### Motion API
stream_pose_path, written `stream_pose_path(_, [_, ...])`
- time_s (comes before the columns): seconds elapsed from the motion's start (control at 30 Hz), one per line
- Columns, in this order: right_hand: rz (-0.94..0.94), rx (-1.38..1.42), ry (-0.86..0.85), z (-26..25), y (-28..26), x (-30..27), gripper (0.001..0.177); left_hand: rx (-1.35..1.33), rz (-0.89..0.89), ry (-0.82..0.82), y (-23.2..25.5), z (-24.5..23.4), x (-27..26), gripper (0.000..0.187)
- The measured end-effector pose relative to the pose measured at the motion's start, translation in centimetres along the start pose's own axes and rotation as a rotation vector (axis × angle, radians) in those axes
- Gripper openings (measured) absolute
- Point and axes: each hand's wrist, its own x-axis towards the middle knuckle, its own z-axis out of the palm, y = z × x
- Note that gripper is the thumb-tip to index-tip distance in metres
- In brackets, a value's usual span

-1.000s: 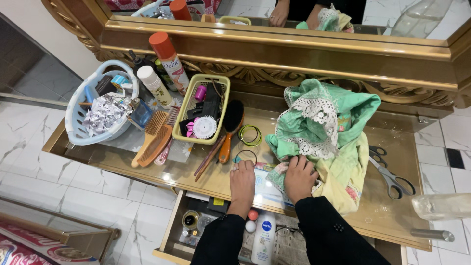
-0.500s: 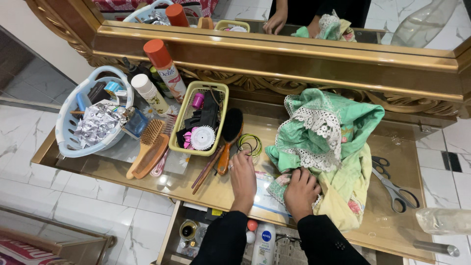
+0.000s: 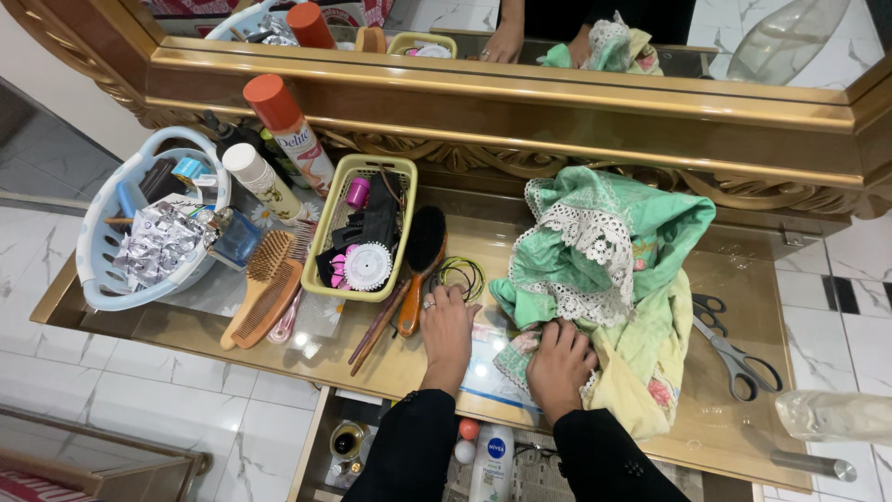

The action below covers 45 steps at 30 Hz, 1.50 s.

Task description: The person organizes a cluttered dressing table by wiping a hairbrush with a cloth and placing it in a drawer, then arranging hair ties, clips, and other accessories into a plastic basket and drawer. The person also uses a spray bottle to mist the cloth during the process.

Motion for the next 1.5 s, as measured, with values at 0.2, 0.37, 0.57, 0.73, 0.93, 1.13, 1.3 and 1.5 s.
stream_pose_path(0.2, [-0.004, -0.006, 0.004, 0.1, -0.1, 0.1, 0.043, 0.322, 0.146, -0.067, -0.2, 1.2, 0.3, 0.024])
stream_pose_path(0.37, [-0.005, -0.023, -0.012, 0.0, -0.1, 0.0, 0.042, 0.437, 0.208, -0.163, 0.4, 2.2, -0.8, 0.022])
stream_pose_path(0.57, [-0.032, -0.056, 0.037, 0.5, 0.0, 0.1, 0.038, 0.407, 0.236, -0.093, 0.3, 2.4, -1.9, 0.036])
stream_pose_path(0.73, [-0.083, -0.035, 0.001, 0.0, 0.7, -0.3, 0.031, 0.055, 0.177, 0.007, -0.5, 2.0, -4.1, 0.027])
stream_pose_path(0.93, [0.115, 0.623, -0.268, -3.0, 1.2, 0.5, 0.023, -0.373, -0.098, -0.037, 0.1, -0.7, -5.3, 0.023])
stream_pose_path(1.13, [0.186, 1.267, -0.307, -4.9, 0.6, -0.2, 0.020, -0.894, -0.257, -0.120, -0.1, 0.4, -6.0, 0.027])
stream_pose_path(1.3, [0.081, 1.128, -0.218, -7.8, -0.5, 1.4, 0.020, -1.407, -0.210, -0.220, -1.5, 5.9, -5.2, 0.021])
stream_pose_path(1.5, [-0.457, 0.785, -0.191, -12.7, -0.3, 2.7, 0.062, -1.475, -0.342, -0.543, -3.1, 5.8, -6.2, 0.021])
